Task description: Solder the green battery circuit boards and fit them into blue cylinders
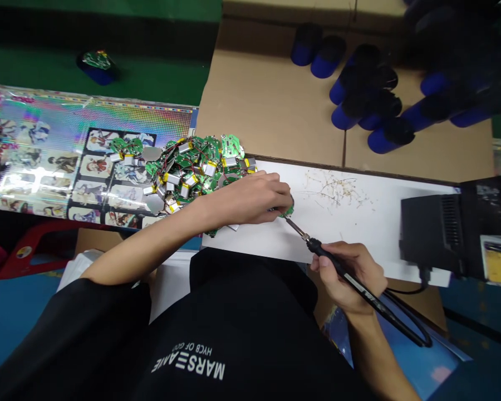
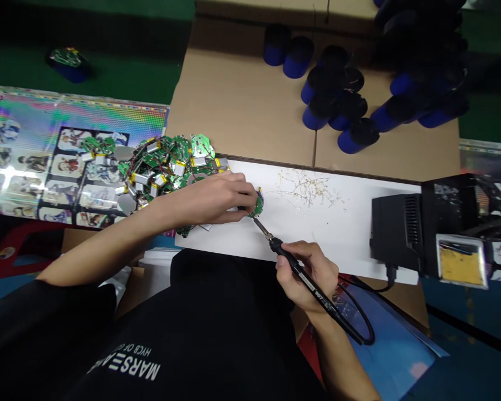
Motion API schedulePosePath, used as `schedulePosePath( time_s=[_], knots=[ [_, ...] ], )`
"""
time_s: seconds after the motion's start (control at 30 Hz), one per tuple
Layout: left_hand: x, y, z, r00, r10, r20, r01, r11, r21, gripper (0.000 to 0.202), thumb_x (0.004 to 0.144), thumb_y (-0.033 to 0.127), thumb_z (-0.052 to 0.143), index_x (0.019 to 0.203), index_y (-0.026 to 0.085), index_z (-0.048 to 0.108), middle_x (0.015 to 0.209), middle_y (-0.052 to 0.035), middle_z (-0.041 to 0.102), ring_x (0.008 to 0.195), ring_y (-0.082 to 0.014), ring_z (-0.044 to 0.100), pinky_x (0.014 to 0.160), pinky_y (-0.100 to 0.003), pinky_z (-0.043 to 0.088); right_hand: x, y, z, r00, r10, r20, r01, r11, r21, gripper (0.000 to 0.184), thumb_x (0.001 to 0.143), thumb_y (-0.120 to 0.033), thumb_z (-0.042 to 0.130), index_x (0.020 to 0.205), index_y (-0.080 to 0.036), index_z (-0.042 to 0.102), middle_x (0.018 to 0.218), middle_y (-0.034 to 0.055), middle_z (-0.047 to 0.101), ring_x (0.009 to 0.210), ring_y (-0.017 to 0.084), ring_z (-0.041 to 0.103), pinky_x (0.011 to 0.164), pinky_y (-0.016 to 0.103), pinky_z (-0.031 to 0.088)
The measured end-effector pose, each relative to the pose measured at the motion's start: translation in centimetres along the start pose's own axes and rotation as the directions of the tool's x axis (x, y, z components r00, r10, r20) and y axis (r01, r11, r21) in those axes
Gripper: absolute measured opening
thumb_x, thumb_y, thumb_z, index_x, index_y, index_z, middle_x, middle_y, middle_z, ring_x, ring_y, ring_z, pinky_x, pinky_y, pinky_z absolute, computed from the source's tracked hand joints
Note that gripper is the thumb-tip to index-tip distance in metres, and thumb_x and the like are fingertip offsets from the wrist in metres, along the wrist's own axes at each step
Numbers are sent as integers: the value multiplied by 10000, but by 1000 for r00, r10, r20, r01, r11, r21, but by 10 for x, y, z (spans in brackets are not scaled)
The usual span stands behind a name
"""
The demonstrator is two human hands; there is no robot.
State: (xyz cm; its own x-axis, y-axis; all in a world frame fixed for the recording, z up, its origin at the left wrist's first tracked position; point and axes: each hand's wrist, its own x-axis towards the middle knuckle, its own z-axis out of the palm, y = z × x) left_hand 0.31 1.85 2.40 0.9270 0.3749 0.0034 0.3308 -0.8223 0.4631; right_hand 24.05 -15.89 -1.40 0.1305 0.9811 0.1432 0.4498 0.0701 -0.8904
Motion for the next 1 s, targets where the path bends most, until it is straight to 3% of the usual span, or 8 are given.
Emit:
schedulePosePath(
  time_s=[0.4, 0.6, 0.8, 1.0],
  knots=[
    [1, -3, 2, 1000, 7, 5, -7, 1000, -18, 175, 1011, 172, 539, 992, 205, 710, 1070, -71, 737, 960, -222, 593, 884, -358, 417, 4, 2, 1, 996, -89, -17, 89, 995, -41, 163, 858, -202, 773, 1014, -201, 725, 865, 43, 792, 658, 171, 775, 569, 246, 628],
    [1, -4, 2, 1000, 18, -1, -18, 1000, -12, 177, 1019, 178, 529, 989, 211, 700, 1059, -65, 734, 963, -222, 597, 882, -358, 416, 2, 1, 1, 998, -39, -54, 39, 999, -6, 137, 880, -226, 773, 1005, -202, 724, 808, 24, 777, 597, 160, 749, 531, 244, 607],
    [1, -3, 1, 1000, 25, 0, -25, 1000, 3, 159, 1015, 182, 542, 979, 205, 694, 1050, -68, 735, 963, -226, 600, 872, -357, 411, 4, 2, -7, 984, -51, -170, 77, 986, 147, 147, 900, -198, 761, 1029, -178, 693, 735, 3, 731, 504, 150, 691, 461, 260, 560],
    [1, -2, 2, 1000, 27, 0, -27, 999, 32, 146, 1019, 192, 549, 990, 204, 691, 1058, -61, 738, 959, -223, 599, 866, -356, 409, 14, 1, -9, 943, -90, -322, 141, 980, 138, 159, 900, -171, 769, 1032, -174, 680, 749, -9, 713, 531, 138, 687, 484, 257, 560]
  ],
)
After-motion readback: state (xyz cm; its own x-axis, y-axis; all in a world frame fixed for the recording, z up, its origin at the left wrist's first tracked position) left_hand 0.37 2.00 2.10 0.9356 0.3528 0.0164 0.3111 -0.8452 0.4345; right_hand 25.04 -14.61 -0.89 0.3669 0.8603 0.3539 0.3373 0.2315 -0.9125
